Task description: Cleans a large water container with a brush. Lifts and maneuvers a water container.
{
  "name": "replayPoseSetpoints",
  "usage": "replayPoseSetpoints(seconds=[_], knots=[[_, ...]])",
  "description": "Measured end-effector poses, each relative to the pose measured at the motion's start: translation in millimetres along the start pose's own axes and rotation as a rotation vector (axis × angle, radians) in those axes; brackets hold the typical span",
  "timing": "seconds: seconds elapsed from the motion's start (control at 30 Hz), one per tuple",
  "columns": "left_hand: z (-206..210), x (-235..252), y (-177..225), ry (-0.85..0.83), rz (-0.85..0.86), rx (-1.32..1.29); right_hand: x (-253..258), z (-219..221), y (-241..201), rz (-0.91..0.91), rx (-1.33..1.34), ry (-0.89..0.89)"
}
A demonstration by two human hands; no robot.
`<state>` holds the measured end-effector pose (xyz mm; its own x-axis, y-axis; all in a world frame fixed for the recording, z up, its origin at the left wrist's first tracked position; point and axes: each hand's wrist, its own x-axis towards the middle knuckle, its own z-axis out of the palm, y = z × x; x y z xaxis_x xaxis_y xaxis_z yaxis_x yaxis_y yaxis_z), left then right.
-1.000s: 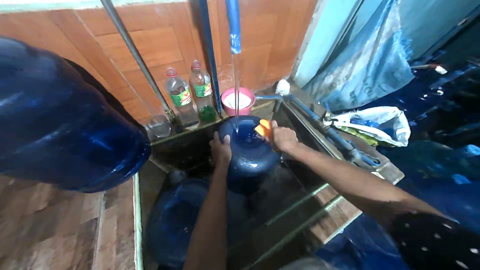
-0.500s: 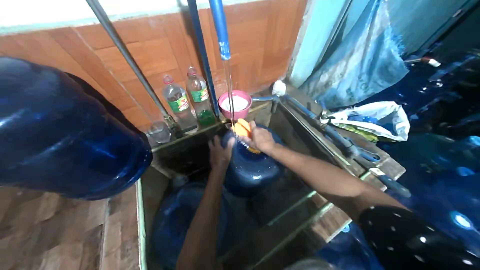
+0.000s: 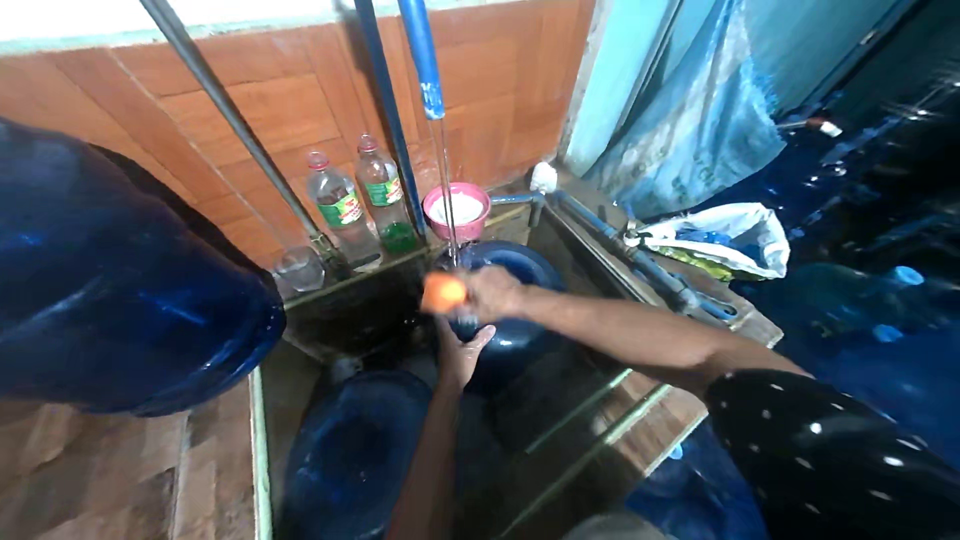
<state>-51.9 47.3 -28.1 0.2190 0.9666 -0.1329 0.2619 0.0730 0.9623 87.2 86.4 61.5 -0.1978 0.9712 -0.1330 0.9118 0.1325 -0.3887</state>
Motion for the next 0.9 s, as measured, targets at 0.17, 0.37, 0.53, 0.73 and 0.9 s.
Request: replayPoseSetpoints(seconds=[0.17,0.37,0.53,0.73,0.9], knots=[[-20,-1,5,-0.052,-0.064,0.058,21,-9,35,0.126,0.118,0.074],[-30,6,1,-0.044,0.002,-0.092,-6,3,3,0.028,0.117,-0.019],[-33,8,5,-0.056,-0.053,-0.013,16,-7,43,0.229,0.084,0.133],[-48,15,-1,-0.125,-0.049,0.000,1,-1,41,0.121,0.073,0.035],[-36,26,6,-0.108,-0.030,0.014,-4,-3,27,0.106,0.025,0.031]])
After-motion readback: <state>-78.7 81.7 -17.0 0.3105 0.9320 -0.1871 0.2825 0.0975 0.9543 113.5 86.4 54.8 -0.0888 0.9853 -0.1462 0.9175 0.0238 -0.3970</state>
